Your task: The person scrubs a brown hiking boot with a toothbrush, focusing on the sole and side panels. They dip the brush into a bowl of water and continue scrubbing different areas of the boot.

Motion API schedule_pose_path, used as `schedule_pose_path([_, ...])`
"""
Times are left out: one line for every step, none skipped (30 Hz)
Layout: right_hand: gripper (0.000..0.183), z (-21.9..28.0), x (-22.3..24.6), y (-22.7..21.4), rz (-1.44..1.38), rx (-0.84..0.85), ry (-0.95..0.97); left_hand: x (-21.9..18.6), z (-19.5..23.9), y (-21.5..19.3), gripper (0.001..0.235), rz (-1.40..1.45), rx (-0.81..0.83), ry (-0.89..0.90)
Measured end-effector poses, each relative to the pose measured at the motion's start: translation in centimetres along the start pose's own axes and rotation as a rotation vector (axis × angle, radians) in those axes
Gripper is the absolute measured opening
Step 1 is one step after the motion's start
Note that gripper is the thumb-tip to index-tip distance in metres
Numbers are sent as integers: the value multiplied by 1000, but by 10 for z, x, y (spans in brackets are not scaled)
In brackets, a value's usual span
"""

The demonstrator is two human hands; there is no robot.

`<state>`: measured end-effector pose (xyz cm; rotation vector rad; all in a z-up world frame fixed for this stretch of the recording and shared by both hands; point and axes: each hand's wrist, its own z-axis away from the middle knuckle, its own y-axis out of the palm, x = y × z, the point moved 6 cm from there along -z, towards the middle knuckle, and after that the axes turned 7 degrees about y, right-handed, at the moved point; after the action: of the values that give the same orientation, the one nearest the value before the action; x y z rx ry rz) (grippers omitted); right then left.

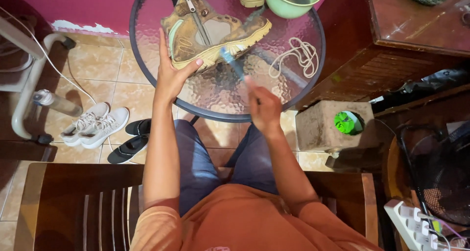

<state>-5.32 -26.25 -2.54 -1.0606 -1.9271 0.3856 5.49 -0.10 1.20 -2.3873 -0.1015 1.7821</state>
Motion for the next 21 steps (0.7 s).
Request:
schedule_pose_path([42, 0, -5, 2, 0, -3, 2, 0, 1, 1, 111, -1, 3, 2])
schedule_pose_path([40, -1, -13, -1, -98, -76, 54, -1, 1, 1, 110, 2, -8, -1])
schedule_pose_path([37, -3, -21, -4, -197, -145, 102, -1, 1, 1, 109, 6, -24, -3])
schedule_pose_path([37, -2, -20, -3, -198, -146, 99, 0, 0, 1, 109, 6, -26, -1])
schedule_pose_path([41, -1, -19, 2, -162, -93, 105, 1, 0, 1, 108, -1, -29, -3])
schedule_pose_path([46, 1, -18, 6, -127, -41, 111, 3, 1, 1, 107, -8, -32, -4])
schedule_pose_path([46, 1, -22, 6, -126, -42, 113, 3, 2, 1, 107, -8, -29, -4])
schedule_pose_path([43, 1, -26, 4, -79, -63, 120, 2, 2, 2, 106, -15, -36, -14])
schedule_pose_path([40, -1, -29, 3, -34, -85, 123, 1, 1, 1, 106, -23, -46, -22])
schedule_pose_path([40, -3, -26, 1, -35, -88, 122, 0, -1, 1, 106, -24, -45, -19])
schedule_pose_path([39, -2, -21, -1, -49, -88, 84, 1, 1, 2, 106, -27, -46, -23])
schedule_pose_path([39, -2, -16, -3, -63, -89, 46, 2, 2, 2, 105, -30, -47, -27])
schedule_pose_path([39, -1, -18, -4, -62, -86, 48, 3, 2, 2, 105, -29, -47, -30])
schedule_pose_path([42, 0, -19, -5, -83, -64, 42, 4, 3, 2, 105, -36, -46, -38])
schedule_pose_path([45, -2, -20, -6, -106, -46, 35, 4, 0, 2, 104, -44, -44, -42])
schedule_pose_path([45, -2, -21, -5, -105, -50, 34, 4, -1, 2, 104, -44, -42, -39])
schedule_pose_path([41, -2, -24, -5, -104, -58, 67, 4, -1, 2, 104, -48, -46, -34])
schedule_pose_path([37, -2, -27, -5, -102, -66, 100, 4, 0, 2, 104, -53, -49, -30])
schedule_pose_path([37, -3, -28, -5, -103, -65, 99, 3, 1, 1, 104, -53, -50, -30])
schedule_pose_path([43, -3, -27, -5, -97, -61, 49, 2, 1, 1, 104, -52, -49, -33])
schedule_pose_path([49, -3, -26, -4, -91, -62, 1, 1, 0, 2, 104, -52, -43, -32])
